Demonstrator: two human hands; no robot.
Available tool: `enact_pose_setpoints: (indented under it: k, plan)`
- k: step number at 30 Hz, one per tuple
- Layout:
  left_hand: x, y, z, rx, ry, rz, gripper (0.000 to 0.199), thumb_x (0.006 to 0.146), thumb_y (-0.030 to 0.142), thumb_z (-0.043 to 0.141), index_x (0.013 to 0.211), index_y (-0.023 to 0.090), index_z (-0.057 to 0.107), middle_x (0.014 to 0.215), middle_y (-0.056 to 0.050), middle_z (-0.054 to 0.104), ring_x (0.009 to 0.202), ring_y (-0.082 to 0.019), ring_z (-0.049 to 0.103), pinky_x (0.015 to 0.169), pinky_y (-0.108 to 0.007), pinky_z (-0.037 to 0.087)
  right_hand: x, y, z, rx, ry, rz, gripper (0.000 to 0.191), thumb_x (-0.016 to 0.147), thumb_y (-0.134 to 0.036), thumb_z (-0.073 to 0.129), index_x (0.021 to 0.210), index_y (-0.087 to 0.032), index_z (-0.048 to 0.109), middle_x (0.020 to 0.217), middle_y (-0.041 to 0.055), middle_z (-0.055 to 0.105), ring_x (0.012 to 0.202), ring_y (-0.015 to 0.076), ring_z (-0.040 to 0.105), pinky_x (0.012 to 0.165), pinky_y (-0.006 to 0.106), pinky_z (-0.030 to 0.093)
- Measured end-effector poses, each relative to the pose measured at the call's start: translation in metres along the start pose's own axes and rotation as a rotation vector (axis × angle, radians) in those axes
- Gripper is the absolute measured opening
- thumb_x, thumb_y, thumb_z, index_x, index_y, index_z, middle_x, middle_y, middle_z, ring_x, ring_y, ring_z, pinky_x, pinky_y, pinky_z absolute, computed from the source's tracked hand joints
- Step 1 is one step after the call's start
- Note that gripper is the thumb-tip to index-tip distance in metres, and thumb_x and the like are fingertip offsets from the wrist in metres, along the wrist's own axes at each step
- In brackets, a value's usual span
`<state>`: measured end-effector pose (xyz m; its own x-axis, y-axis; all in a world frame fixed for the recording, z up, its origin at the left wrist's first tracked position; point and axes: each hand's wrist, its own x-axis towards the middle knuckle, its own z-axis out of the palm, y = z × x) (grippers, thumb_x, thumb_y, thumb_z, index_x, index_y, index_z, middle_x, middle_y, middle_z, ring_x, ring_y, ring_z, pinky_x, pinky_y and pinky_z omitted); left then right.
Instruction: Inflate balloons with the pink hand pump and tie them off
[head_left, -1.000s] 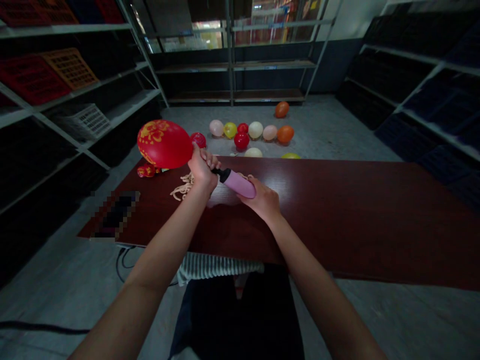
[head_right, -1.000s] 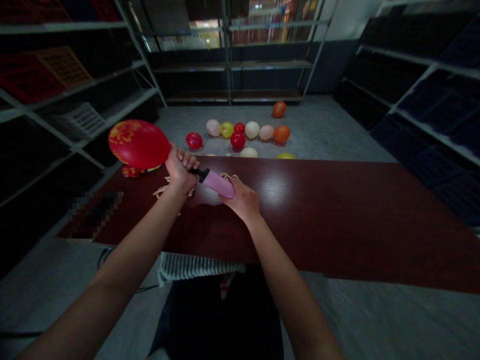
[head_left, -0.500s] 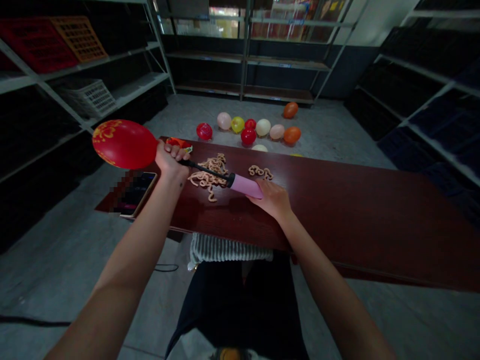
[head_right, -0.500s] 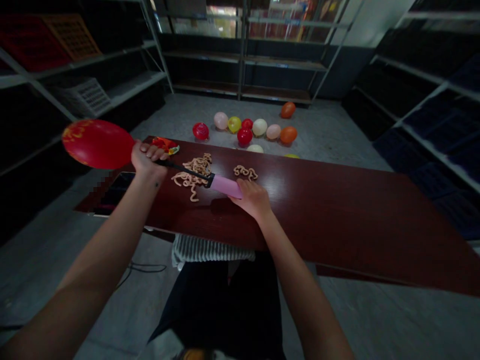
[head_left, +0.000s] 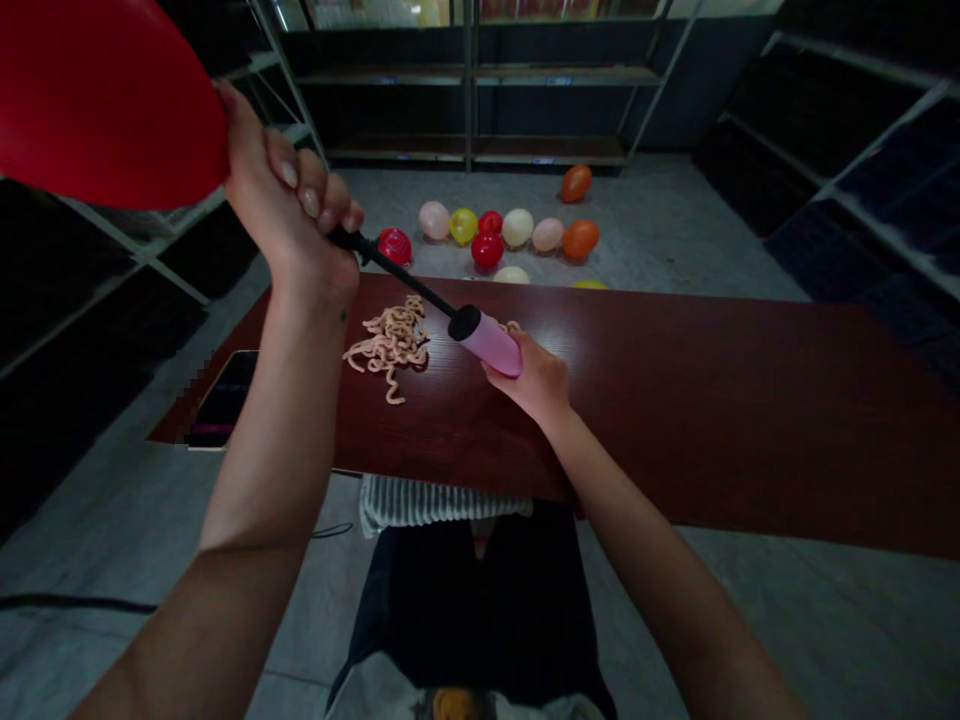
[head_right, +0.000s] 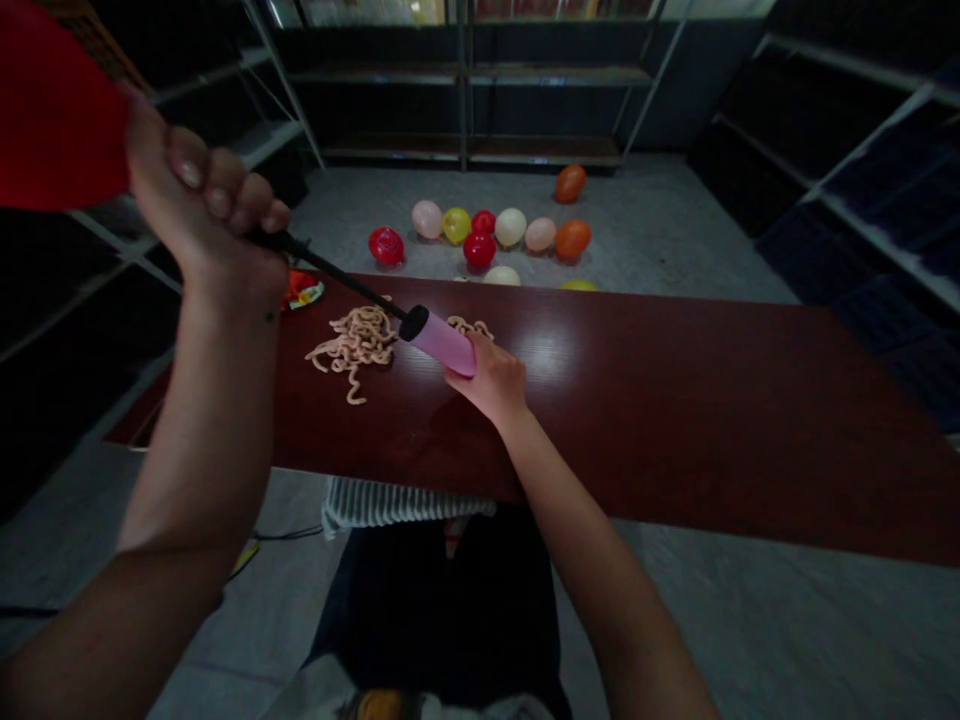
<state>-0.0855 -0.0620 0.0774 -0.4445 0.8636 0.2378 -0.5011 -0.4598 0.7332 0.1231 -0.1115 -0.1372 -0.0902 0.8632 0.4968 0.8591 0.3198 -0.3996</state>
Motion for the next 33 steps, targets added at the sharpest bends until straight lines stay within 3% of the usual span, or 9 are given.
enact_pose_setpoints:
  k: [4, 7, 11, 14, 17, 20, 24, 27, 33]
  plan:
    - [-0.013, -0.033, 0.038, 0.02, -0.096, -0.026, 0.061, 0.11, 0.041, 0.035, 0.055, 0.019, 0.021, 0.047, 0.005, 0.013, 0.037, -0.008, 0.011, 0.04, -0.026, 0.011, 0.003, -0.001, -0.002, 0.048, 0.015, 0.081, 0.059, 0.083, -0.051, 0.069, 0.132, -0.02, 0.057, 0.125, 0.0118, 0.073, 0.097, 0.0297, 0.075, 0.077, 0.041, 0.06]
    - [-0.03, -0.067, 0.054, 0.049, -0.091, -0.142, 0.061, 0.107, 0.045, 0.045, 0.057, 0.021, 0.02, 0.049, 0.005, 0.013, 0.035, -0.008, 0.014, 0.039, -0.027, 0.014, 0.004, -0.001, -0.004, 0.05, 0.002, 0.147, 0.057, 0.086, -0.054, 0.065, 0.131, -0.019, 0.057, 0.11, 0.0107, 0.077, 0.089, 0.0285, 0.075, 0.072, 0.038, 0.057]
    - [-0.053, -0.1, 0.058, 0.028, -0.08, -0.238, 0.061, 0.096, 0.054, 0.062, 0.063, 0.022, 0.022, 0.054, 0.005, 0.017, 0.036, -0.008, 0.022, 0.039, -0.025, 0.017, 0.004, 0.001, -0.005, 0.038, -0.012, 0.188, 0.056, 0.088, -0.056, 0.061, 0.131, -0.02, 0.056, 0.104, 0.01, 0.077, 0.088, 0.0283, 0.075, 0.07, 0.037, 0.055]
    - [-0.059, -0.105, 0.051, 0.017, -0.116, -0.217, 0.059, 0.101, 0.051, 0.056, 0.062, 0.021, 0.022, 0.051, 0.005, 0.016, 0.035, -0.008, 0.02, 0.04, -0.027, 0.016, 0.004, 0.003, -0.005, 0.053, 0.003, 0.182, 0.055, 0.087, -0.055, 0.062, 0.13, -0.021, 0.056, 0.106, 0.009, 0.078, 0.091, 0.0282, 0.075, 0.072, 0.036, 0.055]
    - [-0.053, -0.099, 0.035, 0.017, -0.155, -0.211, 0.058, 0.107, 0.047, 0.044, 0.06, 0.022, 0.021, 0.047, 0.005, 0.014, 0.035, -0.009, 0.016, 0.044, -0.03, 0.014, 0.004, 0.001, -0.007, 0.042, 0.003, 0.155, 0.057, 0.085, -0.053, 0.065, 0.131, -0.02, 0.057, 0.113, 0.0085, 0.077, 0.094, 0.0274, 0.075, 0.074, 0.035, 0.055]
    - [-0.041, -0.096, 0.007, -0.009, -0.132, -0.283, 0.057, 0.107, 0.054, 0.039, 0.063, 0.022, 0.022, 0.048, 0.006, 0.014, 0.039, -0.008, 0.015, 0.047, -0.03, 0.015, 0.003, -0.002, -0.006, -0.011, 0.002, 0.095, 0.056, 0.085, -0.05, 0.067, 0.132, -0.02, 0.059, 0.123, 0.0086, 0.074, 0.098, 0.026, 0.074, 0.076, 0.034, 0.055]
    - [-0.025, -0.097, -0.039, -0.084, -0.007, -0.395, 0.054, 0.109, 0.053, 0.036, 0.067, 0.022, 0.02, 0.05, 0.007, 0.013, 0.042, -0.008, 0.014, 0.049, -0.028, 0.017, 0.0, -0.008, -0.001, -0.135, -0.034, 0.006, 0.048, 0.088, -0.052, 0.064, 0.125, -0.021, 0.065, 0.115, 0.0095, 0.076, 0.091, 0.0255, 0.074, 0.073, 0.034, 0.052]
    - [-0.018, -0.092, -0.07, -0.143, 0.12, -0.404, 0.051, 0.11, 0.044, 0.035, 0.067, 0.022, 0.019, 0.05, 0.007, 0.014, 0.04, -0.007, 0.015, 0.047, -0.028, 0.018, -0.002, -0.009, 0.001, -0.213, -0.068, -0.067, 0.044, 0.089, -0.052, 0.063, 0.119, -0.021, 0.068, 0.104, 0.0088, 0.078, 0.087, 0.0253, 0.073, 0.07, 0.032, 0.049]
    - [0.002, -0.055, -0.115, -0.256, 0.283, -0.324, 0.049, 0.109, 0.038, 0.037, 0.066, 0.021, 0.02, 0.05, 0.007, 0.016, 0.036, -0.008, 0.016, 0.042, -0.026, 0.019, -0.004, -0.011, -0.002, -0.301, -0.094, -0.194, 0.042, 0.089, -0.049, 0.063, 0.118, -0.019, 0.068, 0.1, 0.0091, 0.077, 0.086, 0.0252, 0.072, 0.069, 0.032, 0.047]
